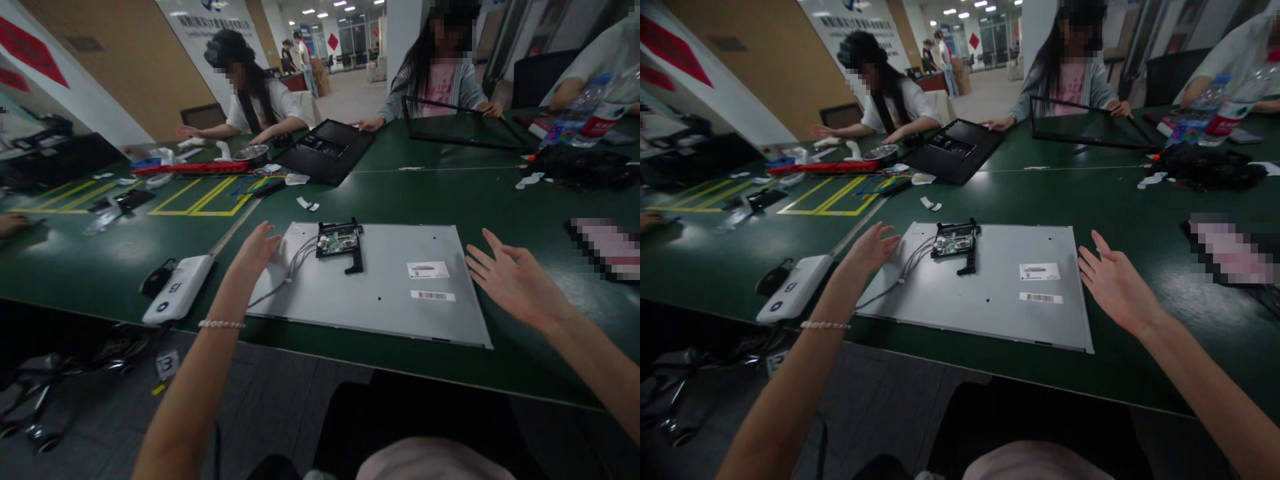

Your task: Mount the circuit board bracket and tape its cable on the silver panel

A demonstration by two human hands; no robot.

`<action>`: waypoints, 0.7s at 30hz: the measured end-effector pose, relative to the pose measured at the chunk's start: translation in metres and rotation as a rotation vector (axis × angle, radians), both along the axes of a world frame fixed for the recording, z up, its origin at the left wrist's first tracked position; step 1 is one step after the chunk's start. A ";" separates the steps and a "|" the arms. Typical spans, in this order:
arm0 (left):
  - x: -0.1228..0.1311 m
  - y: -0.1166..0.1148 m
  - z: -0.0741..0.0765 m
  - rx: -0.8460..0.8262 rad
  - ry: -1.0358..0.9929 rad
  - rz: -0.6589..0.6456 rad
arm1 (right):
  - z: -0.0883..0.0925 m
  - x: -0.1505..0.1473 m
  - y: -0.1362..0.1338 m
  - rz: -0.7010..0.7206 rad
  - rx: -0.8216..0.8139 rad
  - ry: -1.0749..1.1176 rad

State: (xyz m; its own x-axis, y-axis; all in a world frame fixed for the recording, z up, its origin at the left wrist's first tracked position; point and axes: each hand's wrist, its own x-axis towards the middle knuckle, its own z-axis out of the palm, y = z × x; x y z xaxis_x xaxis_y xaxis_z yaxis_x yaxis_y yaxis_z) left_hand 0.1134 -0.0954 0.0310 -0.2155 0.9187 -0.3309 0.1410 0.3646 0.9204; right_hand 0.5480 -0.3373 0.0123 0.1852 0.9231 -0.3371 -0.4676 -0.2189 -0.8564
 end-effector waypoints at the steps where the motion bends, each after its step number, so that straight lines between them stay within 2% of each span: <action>1: 0.003 -0.005 0.001 -0.007 -0.015 -0.015 | 0.001 0.003 -0.003 -0.016 -0.005 0.003; 6: 0.020 -0.023 0.003 -0.024 -0.035 -0.078 | 0.001 0.023 -0.015 -0.073 0.002 -0.031; 13: 0.040 -0.037 -0.002 -0.028 -0.116 -0.193 | -0.015 0.069 -0.025 -0.123 0.002 -0.101; 17: 0.055 -0.046 -0.007 -0.016 -0.135 -0.208 | -0.007 0.080 -0.035 -0.128 0.026 -0.179; 19: 0.066 -0.052 -0.009 -0.006 -0.145 -0.222 | -0.001 0.080 -0.039 -0.080 0.051 -0.282; 21: 0.078 -0.058 -0.010 0.003 -0.156 -0.242 | 0.001 0.079 -0.039 -0.090 0.088 -0.580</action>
State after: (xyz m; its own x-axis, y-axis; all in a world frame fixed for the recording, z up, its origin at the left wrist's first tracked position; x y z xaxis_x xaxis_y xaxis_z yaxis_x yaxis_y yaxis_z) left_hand 0.1915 -0.1535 0.0205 0.0640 0.9383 -0.3400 0.0800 0.3348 0.9389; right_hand 0.6267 -0.3761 0.0137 0.3950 0.9151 -0.0806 0.0692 -0.1171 -0.9907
